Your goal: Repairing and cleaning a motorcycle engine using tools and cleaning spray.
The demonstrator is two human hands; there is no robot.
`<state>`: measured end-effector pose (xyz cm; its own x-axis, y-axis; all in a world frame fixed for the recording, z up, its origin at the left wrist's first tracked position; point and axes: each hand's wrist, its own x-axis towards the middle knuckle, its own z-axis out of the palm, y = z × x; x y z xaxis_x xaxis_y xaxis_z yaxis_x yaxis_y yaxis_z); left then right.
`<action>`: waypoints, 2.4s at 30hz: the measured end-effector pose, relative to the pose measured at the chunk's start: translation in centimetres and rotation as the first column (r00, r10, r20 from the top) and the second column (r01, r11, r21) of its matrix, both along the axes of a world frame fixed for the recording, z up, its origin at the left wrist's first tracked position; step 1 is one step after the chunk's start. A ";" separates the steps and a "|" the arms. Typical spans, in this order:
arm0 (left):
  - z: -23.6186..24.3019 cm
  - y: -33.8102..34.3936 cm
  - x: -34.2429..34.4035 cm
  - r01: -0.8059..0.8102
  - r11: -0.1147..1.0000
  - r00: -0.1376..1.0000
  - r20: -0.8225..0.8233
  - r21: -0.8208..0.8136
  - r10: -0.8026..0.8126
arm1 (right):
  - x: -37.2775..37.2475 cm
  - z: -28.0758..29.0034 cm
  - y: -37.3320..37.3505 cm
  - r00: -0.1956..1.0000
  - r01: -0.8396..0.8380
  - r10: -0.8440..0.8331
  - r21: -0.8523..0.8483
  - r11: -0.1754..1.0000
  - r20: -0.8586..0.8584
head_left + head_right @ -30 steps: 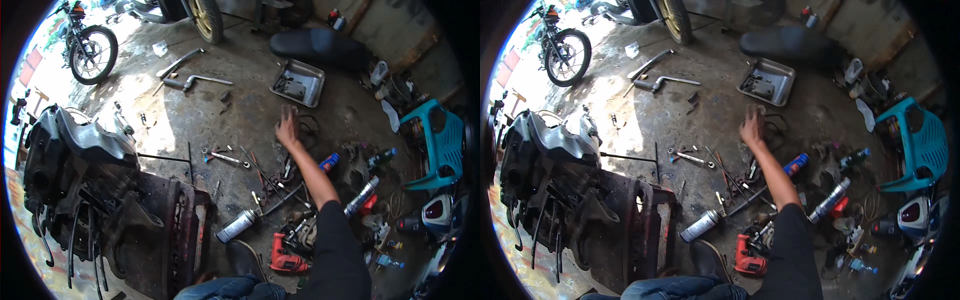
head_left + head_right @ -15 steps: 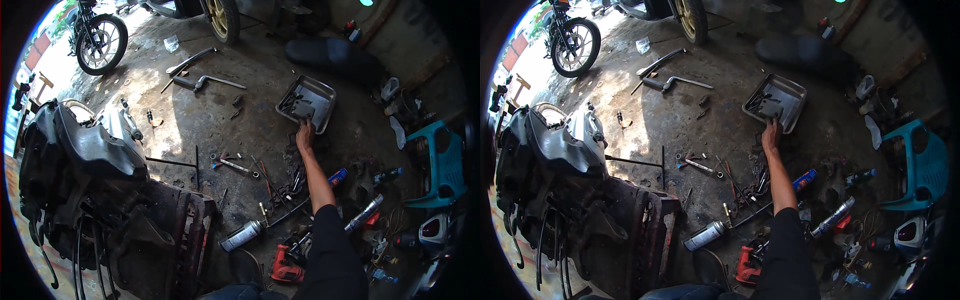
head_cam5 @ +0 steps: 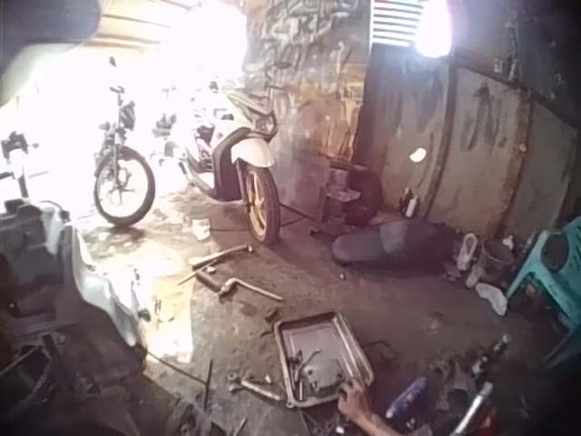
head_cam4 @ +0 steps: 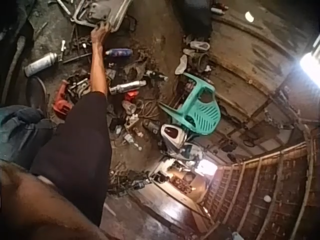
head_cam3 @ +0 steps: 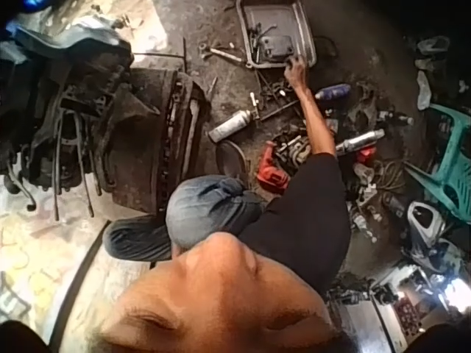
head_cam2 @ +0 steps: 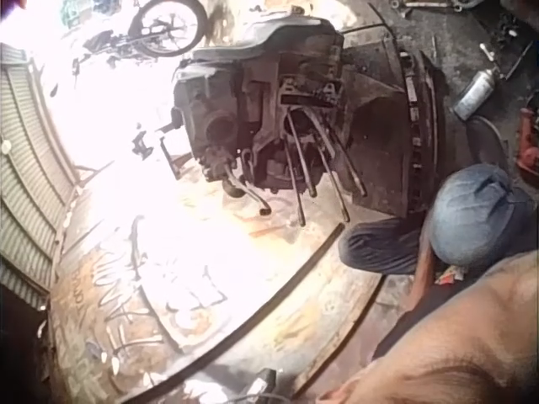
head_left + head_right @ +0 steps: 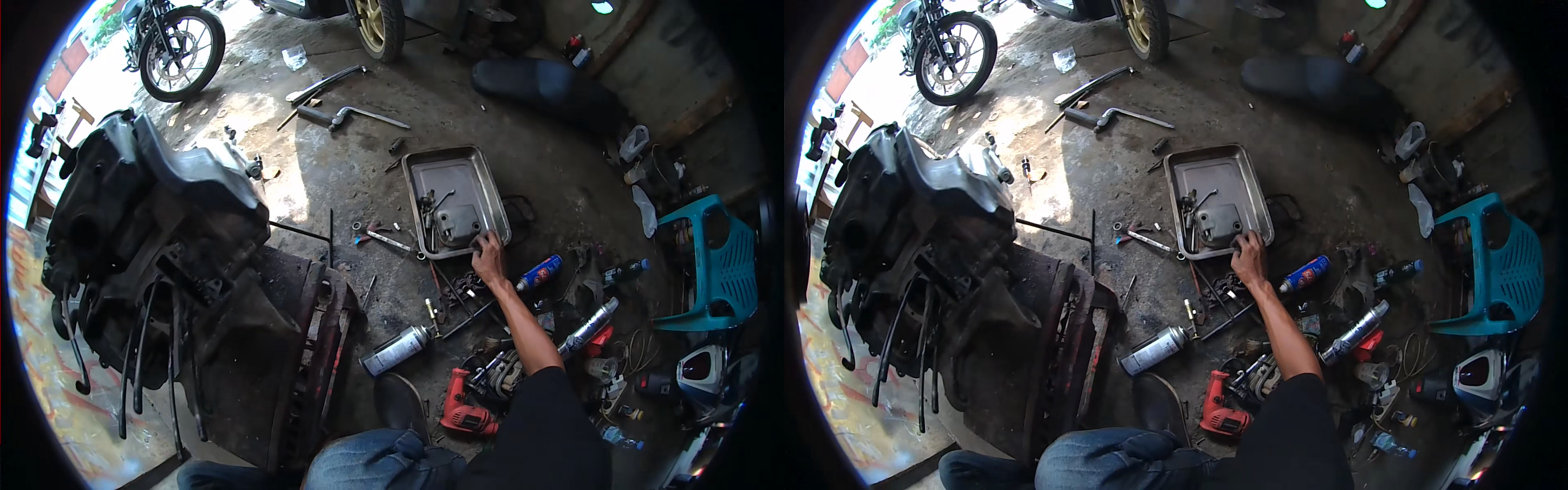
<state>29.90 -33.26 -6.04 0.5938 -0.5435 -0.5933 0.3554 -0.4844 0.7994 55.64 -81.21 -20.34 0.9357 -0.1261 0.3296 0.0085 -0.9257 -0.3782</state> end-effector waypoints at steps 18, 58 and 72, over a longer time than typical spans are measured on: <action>16.6 5.6 -3.2 -0.323 0.945 0.944 -0.046 0.057 0.325 | 6.5 -0.1 12.7 0.857 0.213 -0.225 -0.079 0.974 -0.464; 19.6 9.3 16.6 -0.790 0.289 0.591 -0.543 -0.541 0.597 | -2.3 32.9 36.2 0.937 -0.140 0.334 0.985 0.098 0.100; 19.2 9.0 15.9 -0.757 0.353 0.630 -0.472 -0.550 0.616 | -3.3 32.2 38.5 0.901 -0.050 0.431 0.999 0.013 0.040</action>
<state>45.83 -24.28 13.21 0.8880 -0.2434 -0.3901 0.4528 0.6107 0.6496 52.36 -42.73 11.86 0.9915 0.1046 -0.0779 -0.1088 0.3331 -0.9366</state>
